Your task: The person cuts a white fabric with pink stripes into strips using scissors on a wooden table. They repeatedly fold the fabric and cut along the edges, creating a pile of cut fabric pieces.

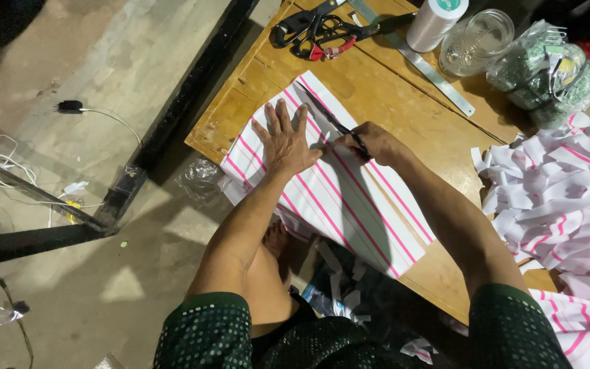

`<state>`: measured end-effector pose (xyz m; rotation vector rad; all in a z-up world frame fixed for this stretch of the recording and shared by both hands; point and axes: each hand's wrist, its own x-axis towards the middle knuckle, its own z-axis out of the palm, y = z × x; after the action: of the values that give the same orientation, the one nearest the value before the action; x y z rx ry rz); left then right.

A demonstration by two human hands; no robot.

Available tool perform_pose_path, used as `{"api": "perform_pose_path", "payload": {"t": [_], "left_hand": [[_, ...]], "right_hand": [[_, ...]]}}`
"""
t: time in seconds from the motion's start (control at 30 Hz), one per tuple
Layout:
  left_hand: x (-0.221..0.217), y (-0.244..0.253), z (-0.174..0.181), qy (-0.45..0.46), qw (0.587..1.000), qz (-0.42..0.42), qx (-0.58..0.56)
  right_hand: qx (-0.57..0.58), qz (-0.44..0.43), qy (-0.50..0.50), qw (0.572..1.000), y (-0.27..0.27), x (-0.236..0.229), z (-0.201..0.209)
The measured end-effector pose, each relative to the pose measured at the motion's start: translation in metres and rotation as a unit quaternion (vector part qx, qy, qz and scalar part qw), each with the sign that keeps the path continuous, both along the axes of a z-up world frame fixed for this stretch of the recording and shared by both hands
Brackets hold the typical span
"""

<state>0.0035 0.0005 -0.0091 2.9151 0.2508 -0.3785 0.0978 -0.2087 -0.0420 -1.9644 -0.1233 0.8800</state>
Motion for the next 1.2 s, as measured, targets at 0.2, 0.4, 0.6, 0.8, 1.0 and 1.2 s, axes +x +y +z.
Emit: {"api": "perform_pose_path", "payload": {"t": [0.2,0.4,0.6,0.8,1.0,1.2], "left_hand": [[-0.001,-0.001,0.004,-0.009,1.0,0.002,0.005],[0.0,-0.001,0.001,-0.018,1.0,0.009,0.006],[-0.003,-0.001,0.005,-0.015,1.0,-0.001,0.006],[-0.003,-0.001,0.009,-0.006,1.0,0.002,-0.002],[-0.001,-0.003,0.005,-0.035,0.999,0.001,-0.001],[-0.007,-0.002,0.008,-0.047,0.999,0.01,-0.007]], "right_hand": [[0.064,0.01,-0.029,0.997,0.001,0.007,-0.014],[0.092,0.013,-0.014,0.996,0.004,0.001,0.0],[0.039,-0.014,-0.003,0.999,0.023,0.01,0.004],[0.065,-0.038,-0.026,0.997,0.018,0.004,0.005],[0.047,0.047,-0.125,0.99,-0.009,-0.035,0.017],[-0.073,0.015,-0.126,0.989,-0.049,-0.115,0.02]]}}
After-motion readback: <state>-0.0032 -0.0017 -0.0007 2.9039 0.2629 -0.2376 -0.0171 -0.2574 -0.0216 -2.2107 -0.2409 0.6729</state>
